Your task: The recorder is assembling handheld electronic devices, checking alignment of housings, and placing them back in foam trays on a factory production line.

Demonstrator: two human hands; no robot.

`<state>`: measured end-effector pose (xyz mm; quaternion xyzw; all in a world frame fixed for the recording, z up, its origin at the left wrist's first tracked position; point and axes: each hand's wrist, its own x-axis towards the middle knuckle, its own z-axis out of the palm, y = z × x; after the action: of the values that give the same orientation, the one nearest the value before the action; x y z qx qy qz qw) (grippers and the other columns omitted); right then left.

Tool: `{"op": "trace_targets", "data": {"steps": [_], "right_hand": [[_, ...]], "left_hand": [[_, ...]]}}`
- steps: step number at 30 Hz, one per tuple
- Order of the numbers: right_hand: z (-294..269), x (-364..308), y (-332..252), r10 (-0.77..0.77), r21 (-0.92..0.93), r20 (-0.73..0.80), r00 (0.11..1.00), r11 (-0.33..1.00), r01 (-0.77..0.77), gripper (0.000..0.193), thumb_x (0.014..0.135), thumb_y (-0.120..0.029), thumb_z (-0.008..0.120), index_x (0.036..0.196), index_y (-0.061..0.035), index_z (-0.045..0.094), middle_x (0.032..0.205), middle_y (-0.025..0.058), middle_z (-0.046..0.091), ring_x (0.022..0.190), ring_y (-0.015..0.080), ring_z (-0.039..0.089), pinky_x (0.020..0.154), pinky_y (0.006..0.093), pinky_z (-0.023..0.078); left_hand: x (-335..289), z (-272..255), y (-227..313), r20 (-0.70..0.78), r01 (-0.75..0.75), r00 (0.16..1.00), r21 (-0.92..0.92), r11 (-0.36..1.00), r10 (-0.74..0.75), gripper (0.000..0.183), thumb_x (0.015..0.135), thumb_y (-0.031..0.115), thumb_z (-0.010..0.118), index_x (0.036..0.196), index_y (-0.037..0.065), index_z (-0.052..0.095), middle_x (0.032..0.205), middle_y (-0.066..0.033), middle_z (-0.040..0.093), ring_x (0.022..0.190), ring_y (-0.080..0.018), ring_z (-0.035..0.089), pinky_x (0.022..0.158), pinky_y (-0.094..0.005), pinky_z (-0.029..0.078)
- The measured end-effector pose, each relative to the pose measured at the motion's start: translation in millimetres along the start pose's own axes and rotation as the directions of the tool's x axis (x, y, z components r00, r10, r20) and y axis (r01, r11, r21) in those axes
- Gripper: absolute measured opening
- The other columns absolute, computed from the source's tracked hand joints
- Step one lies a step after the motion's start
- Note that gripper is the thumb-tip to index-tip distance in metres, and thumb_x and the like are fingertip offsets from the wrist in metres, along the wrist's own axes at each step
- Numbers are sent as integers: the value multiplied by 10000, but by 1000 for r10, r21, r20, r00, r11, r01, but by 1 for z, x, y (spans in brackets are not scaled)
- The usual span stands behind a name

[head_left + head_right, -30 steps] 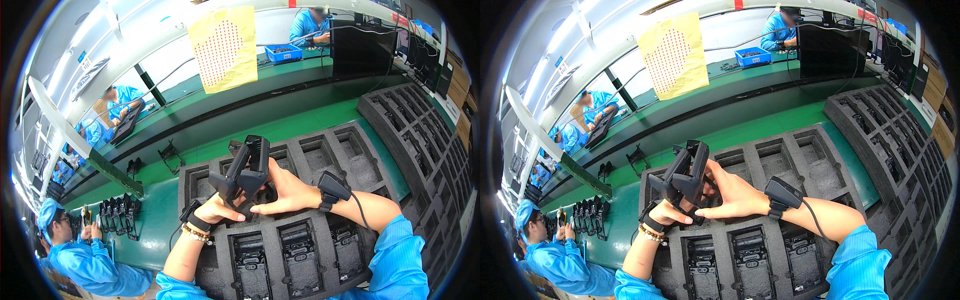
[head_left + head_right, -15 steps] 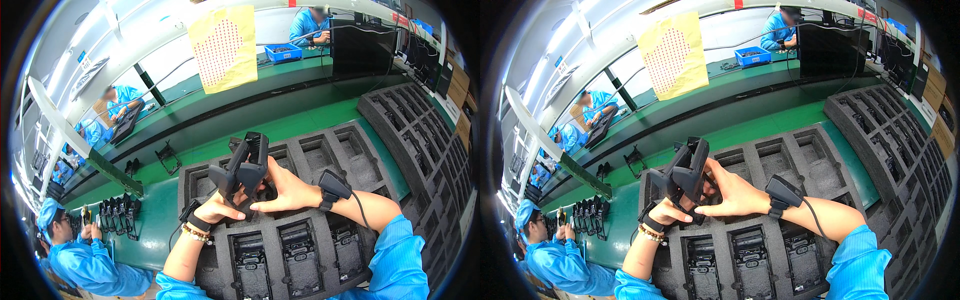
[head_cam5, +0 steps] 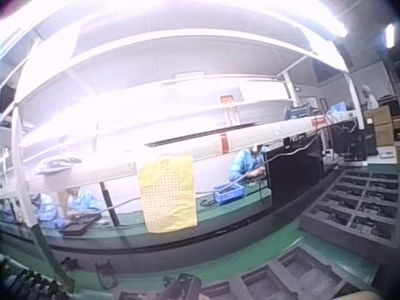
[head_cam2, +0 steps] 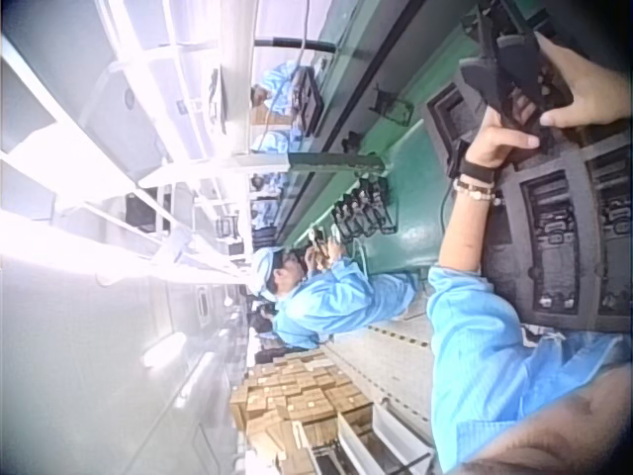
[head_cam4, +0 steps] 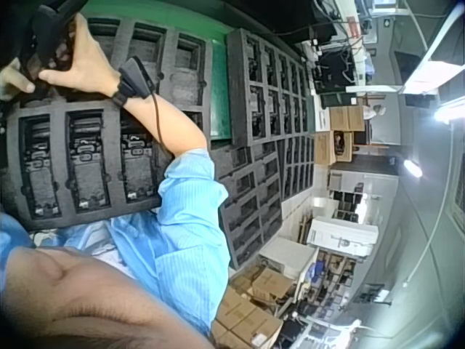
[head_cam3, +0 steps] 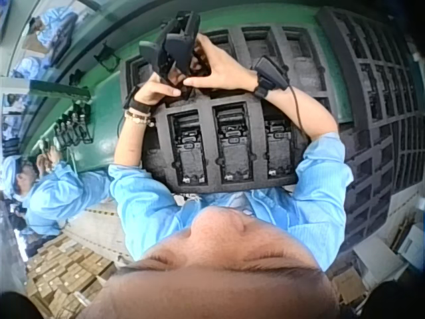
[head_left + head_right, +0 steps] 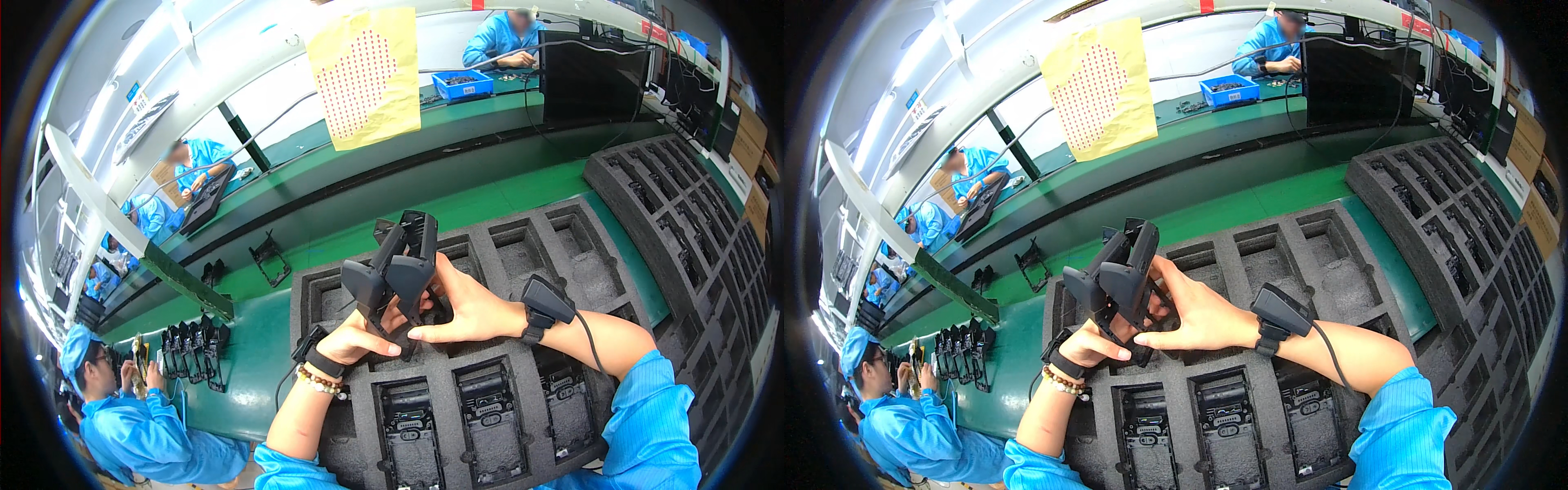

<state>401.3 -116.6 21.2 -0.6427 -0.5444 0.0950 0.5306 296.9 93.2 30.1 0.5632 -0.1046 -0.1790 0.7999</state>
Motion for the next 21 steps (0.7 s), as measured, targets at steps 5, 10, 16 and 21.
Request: {"op": "trace_targets", "data": {"steps": [5,10,16,21], "right_hand": [[0,0,1,12,15,1,1000,1000,-12,1051,743,-353,817,1469,-20,135,1246,222,500,1065,309,581,907,405,496],[0,1,1,17,67,7,1000,998,-17,1084,746,-353,808,1500,-29,99,1312,231,468,1060,302,569,899,387,493],[1,0,3,6,3,-6,1000,1000,-6,1080,747,-365,807,1494,-18,108,1301,235,470,1066,311,573,903,393,491],[0,0,3,16,13,-10,1000,1000,-16,1062,744,-364,806,1477,3,132,1278,230,481,1049,306,580,889,395,498]], "left_hand": [[0,1,-1,-15,0,1000,-41,999,0,949,608,-133,677,1474,62,341,1466,-97,415,1407,-259,341,1174,-388,243],[0,-2,-2,-12,8,1000,-41,999,-9,948,614,-141,672,1476,59,335,1465,-103,415,1401,-262,353,1173,-383,247],[1,-3,-4,0,-2,1000,-57,998,2,943,613,-137,675,1473,58,340,1460,-104,419,1399,-262,355,1171,-383,248],[2,-1,-1,-4,6,1000,-32,999,-6,946,609,-137,671,1473,58,339,1459,-101,419,1397,-263,357,1166,-382,255]]}}
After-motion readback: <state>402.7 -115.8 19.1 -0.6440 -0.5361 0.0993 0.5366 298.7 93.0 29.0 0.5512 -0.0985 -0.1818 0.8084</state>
